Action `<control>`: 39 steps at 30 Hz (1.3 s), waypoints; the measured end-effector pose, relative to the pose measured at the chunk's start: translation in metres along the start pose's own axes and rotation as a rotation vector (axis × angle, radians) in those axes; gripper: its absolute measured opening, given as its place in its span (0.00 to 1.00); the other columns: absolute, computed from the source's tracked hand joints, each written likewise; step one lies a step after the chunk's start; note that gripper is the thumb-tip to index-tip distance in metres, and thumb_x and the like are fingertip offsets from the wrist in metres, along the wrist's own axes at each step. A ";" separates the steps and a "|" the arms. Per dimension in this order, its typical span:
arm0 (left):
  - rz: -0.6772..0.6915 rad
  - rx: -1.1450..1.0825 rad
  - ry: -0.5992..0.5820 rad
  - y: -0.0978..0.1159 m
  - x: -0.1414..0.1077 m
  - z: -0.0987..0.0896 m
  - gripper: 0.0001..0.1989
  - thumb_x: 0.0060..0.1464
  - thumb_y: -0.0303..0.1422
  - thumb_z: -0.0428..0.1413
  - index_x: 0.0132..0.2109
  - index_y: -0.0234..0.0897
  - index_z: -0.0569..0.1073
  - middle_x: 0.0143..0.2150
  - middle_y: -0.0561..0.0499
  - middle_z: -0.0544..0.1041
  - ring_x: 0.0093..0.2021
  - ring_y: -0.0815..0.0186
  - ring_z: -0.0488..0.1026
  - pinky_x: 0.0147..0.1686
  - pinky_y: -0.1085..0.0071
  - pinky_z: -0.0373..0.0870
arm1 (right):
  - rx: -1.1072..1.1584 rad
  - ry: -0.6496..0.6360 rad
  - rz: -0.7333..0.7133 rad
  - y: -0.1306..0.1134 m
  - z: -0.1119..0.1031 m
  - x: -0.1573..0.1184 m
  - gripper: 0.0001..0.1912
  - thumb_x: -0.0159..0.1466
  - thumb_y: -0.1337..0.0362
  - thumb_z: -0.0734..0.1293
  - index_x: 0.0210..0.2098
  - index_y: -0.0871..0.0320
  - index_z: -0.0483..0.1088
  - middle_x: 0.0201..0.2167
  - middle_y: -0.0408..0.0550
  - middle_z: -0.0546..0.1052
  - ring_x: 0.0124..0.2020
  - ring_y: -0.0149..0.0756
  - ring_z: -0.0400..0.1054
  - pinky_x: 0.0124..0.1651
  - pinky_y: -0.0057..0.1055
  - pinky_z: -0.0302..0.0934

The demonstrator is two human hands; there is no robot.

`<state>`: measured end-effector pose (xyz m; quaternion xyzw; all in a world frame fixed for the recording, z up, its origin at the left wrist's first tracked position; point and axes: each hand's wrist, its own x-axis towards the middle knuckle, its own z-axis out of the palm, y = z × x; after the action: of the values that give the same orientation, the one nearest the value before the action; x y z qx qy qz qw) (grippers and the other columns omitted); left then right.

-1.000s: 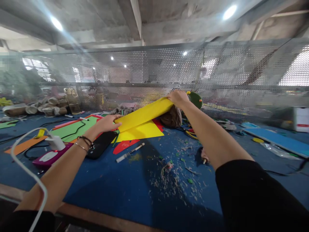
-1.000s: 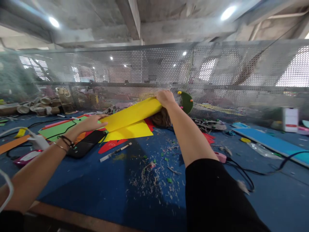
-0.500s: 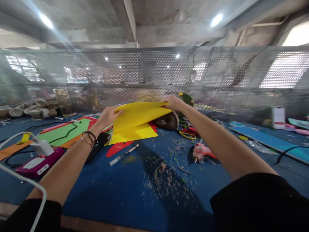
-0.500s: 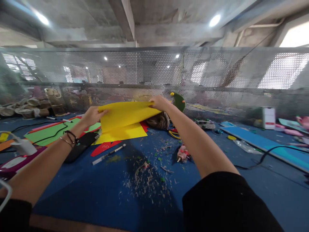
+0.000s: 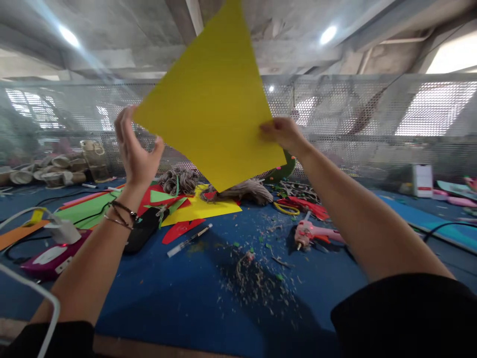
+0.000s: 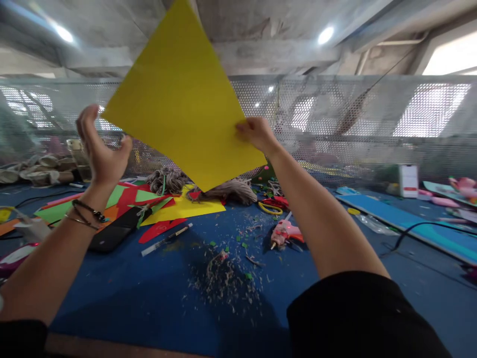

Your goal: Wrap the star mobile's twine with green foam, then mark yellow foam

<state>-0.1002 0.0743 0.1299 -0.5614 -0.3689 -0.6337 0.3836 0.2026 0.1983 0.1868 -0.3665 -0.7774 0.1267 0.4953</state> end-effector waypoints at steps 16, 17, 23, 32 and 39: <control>-0.845 -0.721 -0.918 0.017 -0.031 -0.034 0.20 0.42 0.43 0.56 0.39 0.33 0.72 0.33 0.45 0.76 0.33 0.57 0.73 0.31 0.65 0.71 | 0.518 0.114 0.208 -0.029 0.011 -0.113 0.14 0.57 0.57 0.58 0.42 0.54 0.61 0.43 0.49 0.70 0.42 0.41 0.66 0.37 0.39 0.65; -0.903 -0.728 -0.958 0.020 -0.030 -0.041 0.19 0.41 0.43 0.56 0.37 0.33 0.73 0.30 0.47 0.77 0.31 0.58 0.74 0.29 0.67 0.71 | 0.498 0.093 0.214 -0.029 0.013 -0.121 0.17 0.57 0.56 0.57 0.43 0.55 0.61 0.43 0.51 0.70 0.42 0.42 0.66 0.38 0.40 0.65; -0.894 -0.550 -0.901 0.040 -0.009 -0.079 0.17 0.44 0.40 0.55 0.38 0.32 0.71 0.27 0.52 0.76 0.27 0.66 0.73 0.22 0.75 0.69 | -0.034 0.200 -0.016 -0.029 0.000 -0.140 0.46 0.48 0.56 0.66 0.59 0.56 0.37 0.53 0.56 0.58 0.50 0.49 0.58 0.45 0.48 0.59; -0.475 -0.369 -0.816 0.084 0.022 -0.115 0.13 0.45 0.40 0.53 0.30 0.33 0.73 0.24 0.56 0.74 0.21 0.73 0.70 0.17 0.83 0.63 | -0.326 -0.192 -0.290 -0.066 0.011 -0.140 0.54 0.45 0.48 0.67 0.60 0.53 0.29 0.61 0.49 0.34 0.60 0.49 0.26 0.58 0.50 0.35; -0.423 -0.514 -0.911 0.110 0.040 -0.115 0.10 0.35 0.36 0.59 0.25 0.32 0.75 0.19 0.57 0.72 0.18 0.74 0.66 0.14 0.84 0.60 | 0.126 -0.633 -0.334 -0.090 0.026 -0.165 0.55 0.43 0.57 0.70 0.60 0.52 0.32 0.61 0.49 0.42 0.59 0.47 0.42 0.56 0.43 0.46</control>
<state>-0.0536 -0.0801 0.1626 -0.7673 -0.4358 -0.4598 -0.0990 0.1799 0.0251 0.1134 -0.1457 -0.9320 0.1991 0.2655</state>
